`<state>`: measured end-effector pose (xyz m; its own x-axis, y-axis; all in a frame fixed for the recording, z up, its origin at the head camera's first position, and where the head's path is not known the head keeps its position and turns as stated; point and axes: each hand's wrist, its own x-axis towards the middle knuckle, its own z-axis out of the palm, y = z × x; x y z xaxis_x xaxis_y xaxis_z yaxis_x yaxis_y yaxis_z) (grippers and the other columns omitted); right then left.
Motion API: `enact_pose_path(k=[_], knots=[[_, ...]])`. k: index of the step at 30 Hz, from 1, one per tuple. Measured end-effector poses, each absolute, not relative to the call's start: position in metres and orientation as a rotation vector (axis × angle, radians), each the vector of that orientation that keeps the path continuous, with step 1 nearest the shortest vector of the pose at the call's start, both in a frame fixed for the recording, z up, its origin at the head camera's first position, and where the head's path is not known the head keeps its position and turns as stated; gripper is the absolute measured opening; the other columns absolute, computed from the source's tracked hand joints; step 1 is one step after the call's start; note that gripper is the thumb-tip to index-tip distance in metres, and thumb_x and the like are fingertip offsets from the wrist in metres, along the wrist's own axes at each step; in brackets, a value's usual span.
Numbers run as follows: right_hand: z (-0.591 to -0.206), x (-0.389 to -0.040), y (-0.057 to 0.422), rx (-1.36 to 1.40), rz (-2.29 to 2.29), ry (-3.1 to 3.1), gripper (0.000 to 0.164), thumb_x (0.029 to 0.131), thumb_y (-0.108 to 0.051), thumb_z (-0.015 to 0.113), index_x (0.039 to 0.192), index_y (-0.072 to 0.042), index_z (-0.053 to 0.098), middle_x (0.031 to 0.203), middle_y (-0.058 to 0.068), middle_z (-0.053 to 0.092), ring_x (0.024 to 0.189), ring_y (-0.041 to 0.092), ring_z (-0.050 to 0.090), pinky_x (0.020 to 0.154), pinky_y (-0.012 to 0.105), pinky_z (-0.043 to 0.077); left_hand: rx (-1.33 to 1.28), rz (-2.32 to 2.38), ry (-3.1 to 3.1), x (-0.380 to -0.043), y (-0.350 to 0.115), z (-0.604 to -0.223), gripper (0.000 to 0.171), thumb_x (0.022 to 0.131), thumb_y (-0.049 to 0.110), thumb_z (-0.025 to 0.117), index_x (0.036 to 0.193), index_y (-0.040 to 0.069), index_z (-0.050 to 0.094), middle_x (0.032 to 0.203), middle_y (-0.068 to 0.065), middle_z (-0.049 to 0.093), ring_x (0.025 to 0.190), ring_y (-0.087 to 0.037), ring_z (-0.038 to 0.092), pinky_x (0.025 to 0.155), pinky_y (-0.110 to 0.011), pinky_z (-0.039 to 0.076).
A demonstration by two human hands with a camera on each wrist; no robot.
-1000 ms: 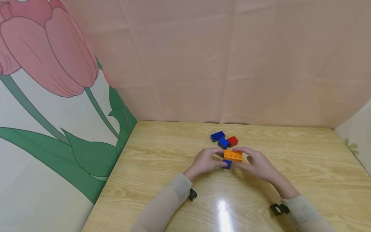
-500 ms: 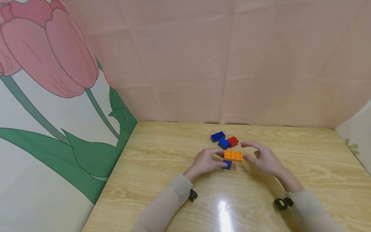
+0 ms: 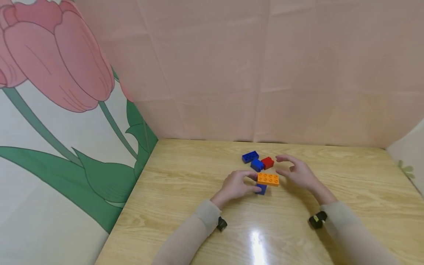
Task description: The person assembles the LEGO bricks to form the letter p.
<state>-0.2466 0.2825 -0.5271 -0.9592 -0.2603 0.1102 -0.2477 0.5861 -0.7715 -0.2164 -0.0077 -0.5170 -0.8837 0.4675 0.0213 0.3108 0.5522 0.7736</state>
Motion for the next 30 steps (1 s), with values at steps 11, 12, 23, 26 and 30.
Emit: enact_pose_path(k=[11,12,23,26,30], knots=[[-0.535,-0.271,0.283,-0.407,-1.378,2.669,0.059,0.1,-0.028,0.073,0.149,-0.005,0.051,0.147,0.02,0.055,0.139,0.044,0.044,0.107,0.067,0.039,0.663,1.223,2.61,-0.217,-0.007,-0.517,0.042,0.086,0.041,0.086,0.125,0.034,0.074,0.112,0.025,0.069,0.115,-0.006,0.063,0.106,-0.043,0.046],[-0.536,-0.272,0.282,-0.396,-1.387,2.652,0.059,0.1,-0.027,0.073,0.149,-0.005,0.051,0.147,0.02,0.055,0.139,0.044,0.043,0.108,0.067,0.039,0.662,1.221,2.611,-0.217,-0.007,-0.517,0.041,0.086,0.041,0.086,0.124,0.034,0.074,0.111,0.025,0.068,0.115,-0.006,0.063,0.106,-0.043,0.046],[-0.545,-0.287,0.277,-0.382,-1.39,2.566,0.062,0.097,-0.022,0.076,0.151,-0.003,0.05,0.153,0.024,0.047,0.147,0.048,0.031,0.114,0.073,0.02,0.659,1.231,2.596,-0.217,-0.007,-0.516,0.04,0.086,0.04,0.086,0.124,0.034,0.074,0.111,0.025,0.068,0.115,-0.007,0.063,0.106,-0.045,0.045],[-0.544,-0.288,0.276,-0.392,-1.366,2.568,0.062,0.098,-0.022,0.075,0.151,-0.002,0.05,0.155,0.024,0.045,0.148,0.048,0.029,0.114,0.073,0.019,0.658,1.224,2.6,-0.218,-0.008,-0.516,0.04,0.086,0.041,0.086,0.123,0.035,0.074,0.111,0.026,0.068,0.114,-0.006,0.063,0.106,-0.044,0.045],[-0.544,-0.289,0.276,-0.386,-1.354,2.562,0.059,0.098,-0.024,0.075,0.149,-0.003,0.053,0.155,0.024,0.045,0.147,0.049,0.029,0.113,0.074,0.019,0.66,1.22,2.605,-0.218,-0.008,-0.516,0.039,0.086,0.042,0.086,0.123,0.035,0.074,0.11,0.026,0.068,0.114,-0.006,0.063,0.105,-0.043,0.046]])
